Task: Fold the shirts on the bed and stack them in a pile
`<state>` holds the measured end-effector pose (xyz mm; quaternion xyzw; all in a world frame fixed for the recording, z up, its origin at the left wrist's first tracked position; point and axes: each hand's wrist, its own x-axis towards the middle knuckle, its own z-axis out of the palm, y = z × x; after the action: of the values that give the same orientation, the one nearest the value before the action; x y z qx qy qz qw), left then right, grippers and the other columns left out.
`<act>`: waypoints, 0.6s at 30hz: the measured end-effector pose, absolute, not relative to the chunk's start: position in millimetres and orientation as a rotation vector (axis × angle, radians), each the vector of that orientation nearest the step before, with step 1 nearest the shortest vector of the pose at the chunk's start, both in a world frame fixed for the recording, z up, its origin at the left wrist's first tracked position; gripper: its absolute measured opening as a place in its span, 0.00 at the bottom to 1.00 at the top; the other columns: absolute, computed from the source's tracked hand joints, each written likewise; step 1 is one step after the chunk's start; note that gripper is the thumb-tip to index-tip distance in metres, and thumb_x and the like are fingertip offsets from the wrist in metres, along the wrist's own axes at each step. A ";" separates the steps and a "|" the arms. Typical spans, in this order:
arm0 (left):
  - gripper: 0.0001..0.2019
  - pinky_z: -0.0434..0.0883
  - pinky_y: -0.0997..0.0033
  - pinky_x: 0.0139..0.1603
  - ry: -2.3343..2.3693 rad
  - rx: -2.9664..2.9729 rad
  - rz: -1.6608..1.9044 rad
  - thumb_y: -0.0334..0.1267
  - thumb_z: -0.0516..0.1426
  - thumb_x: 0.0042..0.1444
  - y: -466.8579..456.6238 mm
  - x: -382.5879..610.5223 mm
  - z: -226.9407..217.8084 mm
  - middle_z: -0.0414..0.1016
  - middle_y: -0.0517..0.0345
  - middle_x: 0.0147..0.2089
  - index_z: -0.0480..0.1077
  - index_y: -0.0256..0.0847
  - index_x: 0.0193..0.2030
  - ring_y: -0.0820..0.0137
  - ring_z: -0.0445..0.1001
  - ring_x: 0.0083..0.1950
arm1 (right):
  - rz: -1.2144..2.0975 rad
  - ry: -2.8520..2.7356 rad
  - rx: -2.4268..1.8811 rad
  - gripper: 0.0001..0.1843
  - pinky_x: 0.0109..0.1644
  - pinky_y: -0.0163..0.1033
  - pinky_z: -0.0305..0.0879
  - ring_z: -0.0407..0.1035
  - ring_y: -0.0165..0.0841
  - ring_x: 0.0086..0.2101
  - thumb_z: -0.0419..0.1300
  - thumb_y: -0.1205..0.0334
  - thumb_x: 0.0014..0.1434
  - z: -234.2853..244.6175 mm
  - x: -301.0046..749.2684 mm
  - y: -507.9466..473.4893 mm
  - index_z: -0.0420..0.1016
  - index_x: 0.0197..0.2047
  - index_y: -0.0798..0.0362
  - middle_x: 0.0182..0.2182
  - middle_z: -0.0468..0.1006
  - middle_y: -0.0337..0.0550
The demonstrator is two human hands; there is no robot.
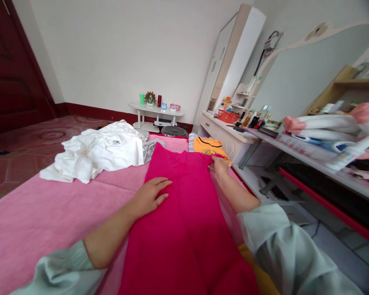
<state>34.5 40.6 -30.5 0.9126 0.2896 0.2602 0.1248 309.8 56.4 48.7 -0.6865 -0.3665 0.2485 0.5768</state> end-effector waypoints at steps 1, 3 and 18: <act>0.22 0.61 0.60 0.63 0.846 2.628 0.786 0.39 0.50 0.61 40.2 33.9 -30.0 0.64 0.48 0.61 0.61 0.42 0.62 0.62 0.63 0.61 | 0.626 -0.896 -1.574 0.08 0.28 0.29 0.66 0.67 0.25 0.24 0.56 0.58 0.56 55.0 295.3 56.0 0.67 0.31 0.53 0.22 0.72 0.35; 0.23 0.60 0.61 0.63 0.845 2.571 0.842 0.40 0.49 0.62 39.3 32.2 -29.0 0.64 0.48 0.61 0.58 0.40 0.64 0.63 0.63 0.61 | 0.738 -1.017 -1.499 0.08 0.33 0.30 0.68 0.71 0.26 0.31 0.61 0.58 0.53 67.0 268.3 47.4 0.71 0.35 0.52 0.31 0.76 0.35; 0.19 0.63 0.62 0.60 0.793 2.576 0.899 0.41 0.48 0.61 37.1 35.9 -27.7 0.70 0.51 0.55 0.67 0.41 0.56 0.63 0.67 0.56 | 0.904 -1.854 -2.007 0.26 0.22 0.32 0.49 0.58 0.25 0.17 0.53 0.43 0.58 59.1 326.2 -171.8 0.70 0.21 0.54 0.15 0.68 0.37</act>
<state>35.9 37.1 -27.7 0.8965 0.2758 0.3128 0.1498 326.2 -171.8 59.1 -0.6914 -0.6385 0.3115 0.1313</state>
